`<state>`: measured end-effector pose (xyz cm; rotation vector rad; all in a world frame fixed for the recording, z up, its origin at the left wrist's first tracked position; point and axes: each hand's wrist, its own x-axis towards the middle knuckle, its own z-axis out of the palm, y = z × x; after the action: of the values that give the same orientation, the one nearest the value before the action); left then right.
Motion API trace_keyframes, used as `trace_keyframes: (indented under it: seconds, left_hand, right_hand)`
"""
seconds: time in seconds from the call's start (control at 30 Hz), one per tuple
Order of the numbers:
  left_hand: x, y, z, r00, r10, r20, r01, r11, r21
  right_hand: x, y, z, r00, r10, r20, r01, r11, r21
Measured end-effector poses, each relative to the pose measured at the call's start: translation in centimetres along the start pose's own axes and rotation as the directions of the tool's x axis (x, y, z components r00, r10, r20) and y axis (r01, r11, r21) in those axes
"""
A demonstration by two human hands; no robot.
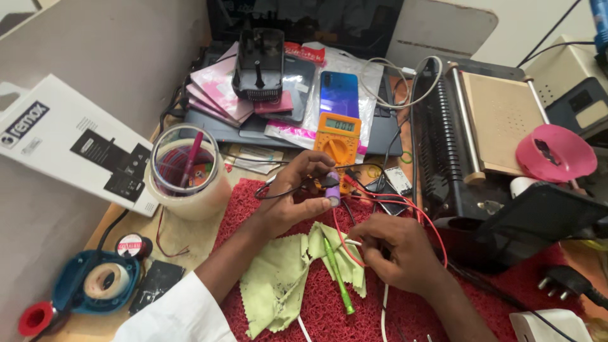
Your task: The person works on a small electronic component, likely a cooling fan, using a multimeter to test electrical continuity. They strip the insulation from wires with a green tool and connect the multimeter probes to the fan's terminals. The person also handles a purple heat gun and a small black circuit board during the process.
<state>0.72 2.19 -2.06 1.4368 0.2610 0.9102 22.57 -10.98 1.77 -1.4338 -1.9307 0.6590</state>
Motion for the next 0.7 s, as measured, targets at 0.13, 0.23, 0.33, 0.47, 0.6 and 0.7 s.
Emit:
trace_keyframes:
  seconds: [0.13, 0.23, 0.33, 0.47, 0.6, 0.7]
  left_hand:
    - [-0.1, 0.2, 0.1, 1.0, 0.012, 0.003, -0.012, 0.999, -0.042]
    - [-0.1, 0.4, 0.0, 1.0, -0.006, 0.003, 0.006, 0.999, -0.038]
    - [-0.2, 0.5, 0.0, 0.999, -0.036, -0.012, 0.036, 0.999, 0.006]
    - [-0.1, 0.8, -0.1, 0.999, -0.042, -0.011, 0.042, 0.999, -0.005]
    - [0.1, 1.1, -0.2, 0.999, -0.041, -0.002, 0.041, 0.999, -0.02]
    - [-0.1, 1.1, -0.1, 0.998, -0.064, -0.01, 0.063, 0.997, -0.032]
  right_hand:
    - [0.1, 0.6, -0.4, 0.996, 0.034, -0.086, -0.025, 0.995, 0.097]
    - [0.2, 1.0, -0.8, 0.989, -0.05, -0.137, 0.068, 0.988, 0.136]
    - [0.1, 1.4, -1.1, 0.989, -0.134, -0.062, 0.135, 0.991, -0.003]
    - [-0.1, 1.7, -1.6, 0.992, 0.04, -0.122, -0.038, 0.999, 0.021]
    - [-0.5, 1.9, -2.0, 0.99, -0.138, -0.008, 0.135, 0.953, 0.271]
    - [-0.8, 2.1, -2.3, 0.98, -0.173, 0.1, 0.179, 0.982, -0.063]
